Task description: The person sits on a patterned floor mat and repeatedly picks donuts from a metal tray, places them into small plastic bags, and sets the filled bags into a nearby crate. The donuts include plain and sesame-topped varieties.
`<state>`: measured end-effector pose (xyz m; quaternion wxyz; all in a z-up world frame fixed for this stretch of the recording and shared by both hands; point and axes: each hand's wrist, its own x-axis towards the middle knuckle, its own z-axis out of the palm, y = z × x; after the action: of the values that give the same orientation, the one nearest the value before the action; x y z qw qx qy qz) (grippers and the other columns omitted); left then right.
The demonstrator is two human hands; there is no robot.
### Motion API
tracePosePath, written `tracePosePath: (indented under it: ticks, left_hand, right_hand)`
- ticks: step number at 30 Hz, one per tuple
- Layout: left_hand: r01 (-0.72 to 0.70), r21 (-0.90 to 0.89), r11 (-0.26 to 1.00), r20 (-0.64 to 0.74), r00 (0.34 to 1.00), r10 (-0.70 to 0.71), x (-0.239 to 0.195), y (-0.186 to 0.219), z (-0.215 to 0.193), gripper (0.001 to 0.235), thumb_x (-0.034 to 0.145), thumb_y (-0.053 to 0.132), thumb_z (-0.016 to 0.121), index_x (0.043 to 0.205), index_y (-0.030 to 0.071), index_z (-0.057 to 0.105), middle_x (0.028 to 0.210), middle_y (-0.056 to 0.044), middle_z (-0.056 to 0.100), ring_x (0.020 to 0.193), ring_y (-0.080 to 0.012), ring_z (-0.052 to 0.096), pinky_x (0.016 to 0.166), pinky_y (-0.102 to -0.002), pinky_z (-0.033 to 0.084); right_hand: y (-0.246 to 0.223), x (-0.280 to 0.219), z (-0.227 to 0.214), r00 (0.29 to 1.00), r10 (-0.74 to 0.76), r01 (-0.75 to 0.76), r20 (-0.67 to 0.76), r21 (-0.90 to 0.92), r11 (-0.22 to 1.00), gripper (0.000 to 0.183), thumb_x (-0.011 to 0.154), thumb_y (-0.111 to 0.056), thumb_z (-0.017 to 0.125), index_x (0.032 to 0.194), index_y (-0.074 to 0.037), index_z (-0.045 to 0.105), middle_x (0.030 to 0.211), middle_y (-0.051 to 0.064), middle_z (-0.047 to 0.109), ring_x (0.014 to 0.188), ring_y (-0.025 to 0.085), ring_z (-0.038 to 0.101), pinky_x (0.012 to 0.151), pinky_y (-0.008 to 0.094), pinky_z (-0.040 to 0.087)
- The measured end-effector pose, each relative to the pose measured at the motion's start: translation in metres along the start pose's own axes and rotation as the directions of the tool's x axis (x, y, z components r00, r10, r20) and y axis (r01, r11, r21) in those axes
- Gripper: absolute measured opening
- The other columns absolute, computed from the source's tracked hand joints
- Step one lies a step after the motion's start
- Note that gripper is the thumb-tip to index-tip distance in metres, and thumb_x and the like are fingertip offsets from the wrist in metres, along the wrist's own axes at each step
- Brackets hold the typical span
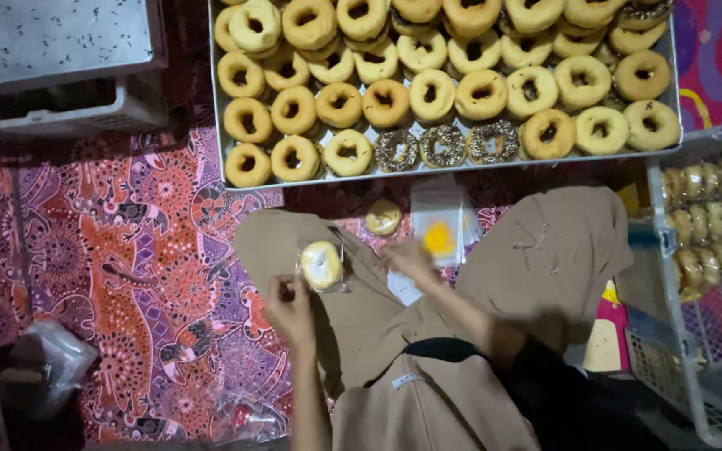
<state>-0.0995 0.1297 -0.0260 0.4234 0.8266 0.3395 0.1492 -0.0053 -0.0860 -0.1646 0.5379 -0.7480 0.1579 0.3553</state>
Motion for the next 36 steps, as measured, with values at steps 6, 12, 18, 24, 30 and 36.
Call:
tracePosePath:
  ticks: [6,12,18,24,30,36]
  left_hand:
    - [-0.298,-0.100,0.949,0.159,0.937,0.311,0.030,0.019,0.119,0.016,0.094,0.011,0.075,0.101,-0.001,0.066,0.099,-0.020,0.070,0.091,-0.0344,0.065,0.081,-0.044,0.053]
    - [-0.366,0.299,0.881,0.293,0.914,0.280,0.033,0.008,0.179,0.046,0.082,0.003,0.069,0.124,-0.008,0.053,0.134,-0.035,0.047,0.104,-0.0514,0.059,0.080,-0.054,0.052]
    - [-0.217,-0.406,0.888,0.367,0.851,0.376,-0.002,0.051,0.179,0.061,0.089,0.017,0.071,0.138,-0.010,0.047,0.128,-0.030,0.061,0.117,-0.0442,0.061,0.099,-0.052,0.049]
    - [-0.680,-0.437,0.589,0.481,0.376,0.792,-0.083,0.117,0.173,0.032,0.098,0.017,0.063,0.127,0.008,0.068,0.137,-0.016,0.071,0.142,-0.0287,0.057,0.125,-0.056,0.039]
    - [0.403,-0.884,0.235,0.440,0.888,0.131,-0.060,0.106,0.186,0.037,0.101,0.030,0.066,0.127,0.006,0.055,0.124,-0.022,0.060,0.122,-0.0353,0.048,0.099,-0.049,0.045]
    - [0.532,-0.761,-0.372,0.623,0.758,-0.190,0.019,0.051,0.172,0.030,0.104,0.032,0.072,0.108,0.007,0.056,0.109,-0.016,0.060,0.105,-0.0297,0.060,0.091,-0.042,0.056]
  right_hand:
    - [0.007,0.055,-0.107,0.833,-0.554,0.216,0.006,-0.924,0.315,0.022,0.078,-0.027,0.081,0.084,-0.007,0.074,0.083,0.014,0.072,0.083,0.033,0.070,0.076,0.049,0.052]
    - [0.011,0.070,-0.111,0.811,-0.567,0.299,0.144,-0.935,0.190,0.012,0.081,-0.024,0.077,0.085,-0.013,0.075,0.089,0.015,0.073,0.088,0.033,0.071,0.078,0.047,0.049]
    - [-0.038,-0.013,-0.123,0.648,-0.688,0.518,0.327,-0.851,0.084,0.006,0.084,-0.013,0.071,0.083,-0.014,0.077,0.093,0.008,0.072,0.096,0.027,0.067,0.090,0.049,0.045]
    - [-0.083,-0.131,-0.151,0.587,-0.809,0.348,0.034,-0.913,0.214,0.030,0.082,-0.015,0.067,0.112,-0.011,0.067,0.112,0.009,0.070,0.105,0.030,0.064,0.099,0.057,0.040]
    - [-0.144,-0.176,-0.142,0.566,-0.808,0.546,0.166,-0.809,0.216,0.056,0.085,-0.035,0.070,0.135,-0.010,0.062,0.130,0.019,0.065,0.120,0.038,0.058,0.100,0.053,0.045]
    - [-0.201,-0.108,-0.243,0.863,-0.432,0.152,-0.262,-0.681,0.716,0.043,0.080,-0.036,0.077,0.110,-0.005,0.072,0.098,0.019,0.076,0.080,0.047,0.066,0.067,0.054,0.051]
